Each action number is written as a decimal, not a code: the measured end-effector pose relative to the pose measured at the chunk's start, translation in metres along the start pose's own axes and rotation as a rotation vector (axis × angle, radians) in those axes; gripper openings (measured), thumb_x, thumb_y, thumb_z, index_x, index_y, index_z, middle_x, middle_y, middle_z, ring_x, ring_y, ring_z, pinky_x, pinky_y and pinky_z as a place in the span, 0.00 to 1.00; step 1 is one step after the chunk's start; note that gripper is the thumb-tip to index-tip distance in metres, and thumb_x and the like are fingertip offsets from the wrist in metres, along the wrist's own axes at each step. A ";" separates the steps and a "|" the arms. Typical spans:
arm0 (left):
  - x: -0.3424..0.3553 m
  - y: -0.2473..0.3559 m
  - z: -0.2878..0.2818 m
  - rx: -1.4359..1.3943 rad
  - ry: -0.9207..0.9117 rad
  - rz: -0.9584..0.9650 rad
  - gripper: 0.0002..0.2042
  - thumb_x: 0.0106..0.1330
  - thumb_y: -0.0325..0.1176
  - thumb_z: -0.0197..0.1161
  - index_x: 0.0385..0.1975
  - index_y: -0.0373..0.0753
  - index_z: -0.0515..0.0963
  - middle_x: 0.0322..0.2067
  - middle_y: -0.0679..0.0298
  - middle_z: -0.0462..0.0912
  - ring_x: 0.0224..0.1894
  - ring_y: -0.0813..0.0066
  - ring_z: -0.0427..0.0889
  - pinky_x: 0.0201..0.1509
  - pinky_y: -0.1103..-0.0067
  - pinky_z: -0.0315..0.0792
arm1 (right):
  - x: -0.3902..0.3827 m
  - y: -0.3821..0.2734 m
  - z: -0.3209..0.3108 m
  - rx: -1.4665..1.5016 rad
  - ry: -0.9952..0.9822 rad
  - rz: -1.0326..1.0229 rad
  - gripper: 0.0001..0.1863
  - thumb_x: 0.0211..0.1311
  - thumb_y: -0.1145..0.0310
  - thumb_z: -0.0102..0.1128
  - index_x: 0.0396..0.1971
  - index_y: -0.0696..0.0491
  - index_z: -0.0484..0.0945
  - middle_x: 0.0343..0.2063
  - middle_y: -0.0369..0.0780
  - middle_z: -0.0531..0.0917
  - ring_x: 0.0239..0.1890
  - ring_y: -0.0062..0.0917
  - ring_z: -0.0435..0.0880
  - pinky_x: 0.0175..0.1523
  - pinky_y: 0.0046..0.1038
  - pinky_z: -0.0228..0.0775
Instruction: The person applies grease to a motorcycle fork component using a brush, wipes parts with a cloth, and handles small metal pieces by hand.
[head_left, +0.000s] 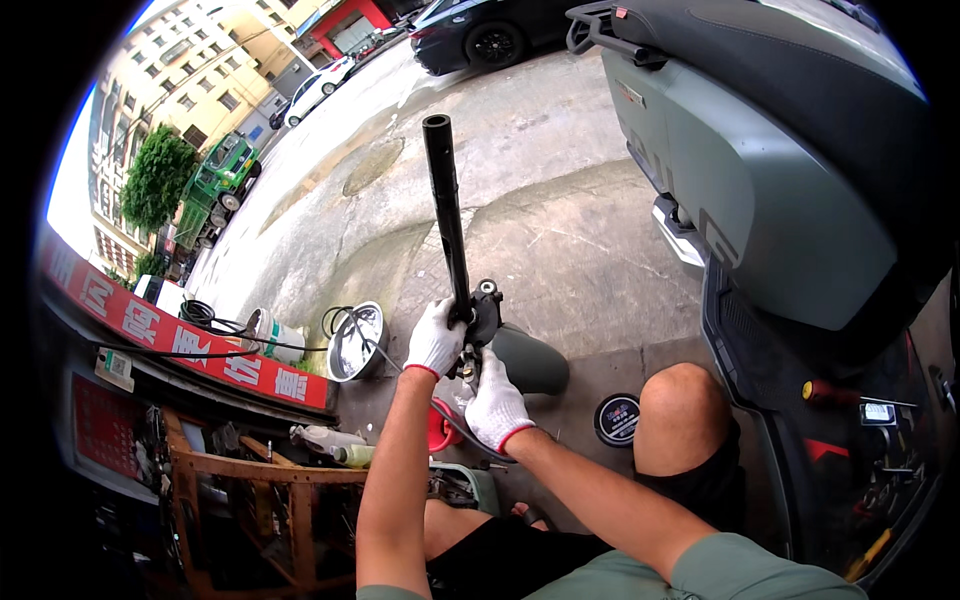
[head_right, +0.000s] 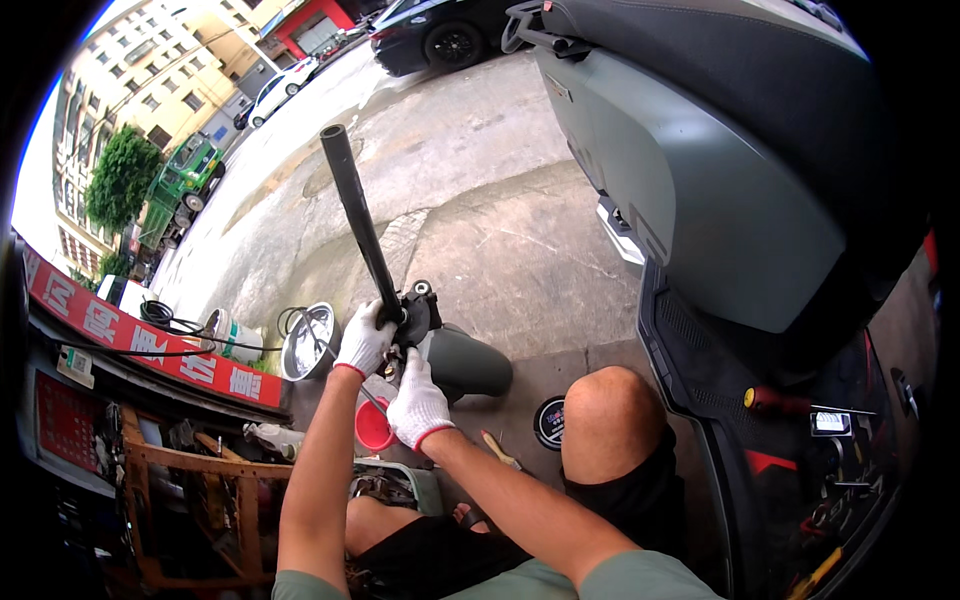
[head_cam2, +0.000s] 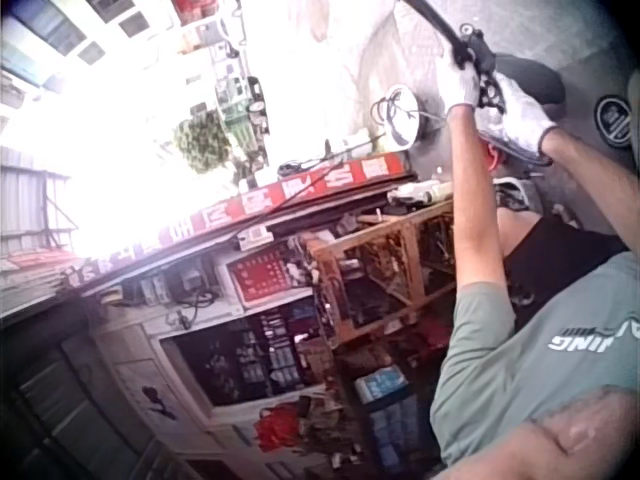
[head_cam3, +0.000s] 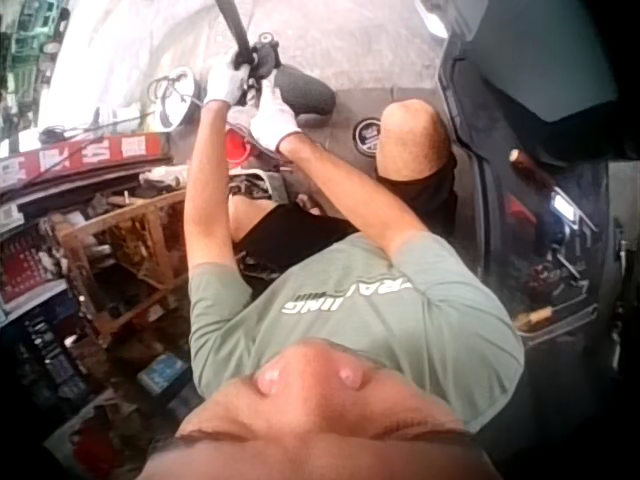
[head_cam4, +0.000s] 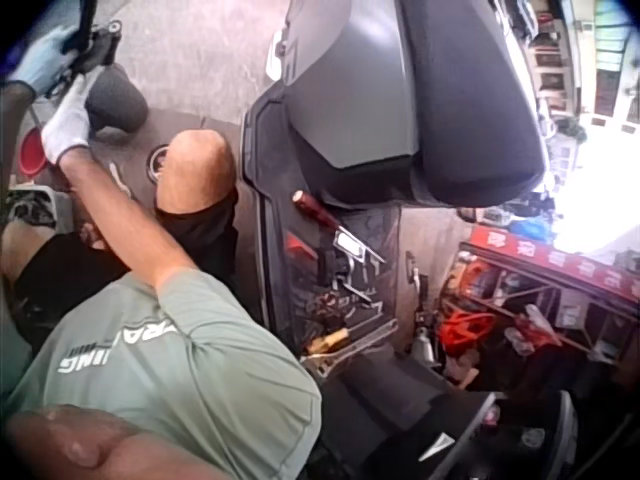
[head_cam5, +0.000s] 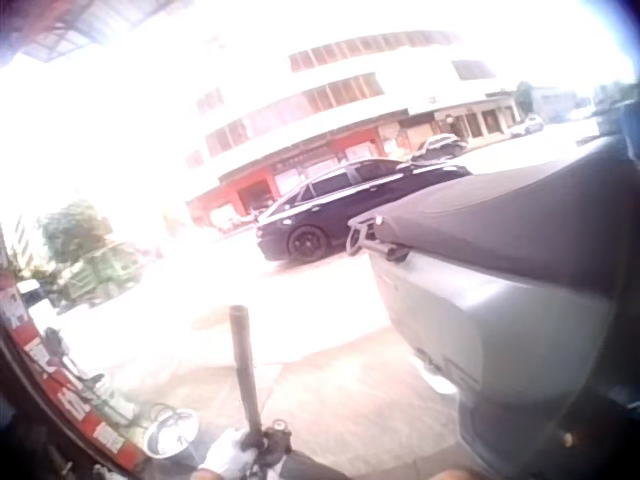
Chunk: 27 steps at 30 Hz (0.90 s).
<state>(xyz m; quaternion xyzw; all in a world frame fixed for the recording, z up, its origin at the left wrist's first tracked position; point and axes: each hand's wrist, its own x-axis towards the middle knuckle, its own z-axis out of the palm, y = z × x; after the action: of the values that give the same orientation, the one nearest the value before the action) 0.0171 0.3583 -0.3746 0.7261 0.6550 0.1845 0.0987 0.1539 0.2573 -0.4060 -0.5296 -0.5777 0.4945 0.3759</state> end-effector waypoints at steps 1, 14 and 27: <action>0.000 -0.003 -0.001 0.011 -0.010 -0.010 0.17 0.60 0.30 0.60 0.51 0.38 0.77 0.45 0.46 0.78 0.49 0.45 0.78 0.54 0.65 0.73 | 0.003 -0.003 0.000 -0.001 -0.057 0.053 0.38 0.54 0.72 0.58 0.66 0.61 0.55 0.59 0.58 0.68 0.50 0.54 0.79 0.56 0.46 0.73; 0.003 -0.009 -0.011 0.029 -0.084 0.008 0.19 0.57 0.29 0.67 0.50 0.38 0.79 0.44 0.47 0.80 0.49 0.50 0.80 0.53 0.65 0.73 | 0.020 -0.029 0.012 -0.206 -0.046 0.133 0.26 0.54 0.72 0.58 0.53 0.62 0.61 0.53 0.61 0.72 0.53 0.55 0.77 0.57 0.45 0.72; -0.001 -0.007 -0.012 0.044 -0.056 0.012 0.16 0.59 0.33 0.66 0.48 0.41 0.80 0.42 0.46 0.80 0.47 0.47 0.80 0.51 0.63 0.74 | 0.018 -0.026 0.020 -0.226 0.074 0.150 0.27 0.50 0.72 0.59 0.51 0.64 0.64 0.50 0.62 0.74 0.53 0.55 0.76 0.58 0.44 0.70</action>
<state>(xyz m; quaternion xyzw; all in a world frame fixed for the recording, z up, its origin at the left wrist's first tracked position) 0.0054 0.3569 -0.3663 0.7370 0.6514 0.1503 0.0996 0.1255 0.2726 -0.3870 -0.6282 -0.5743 0.4329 0.2968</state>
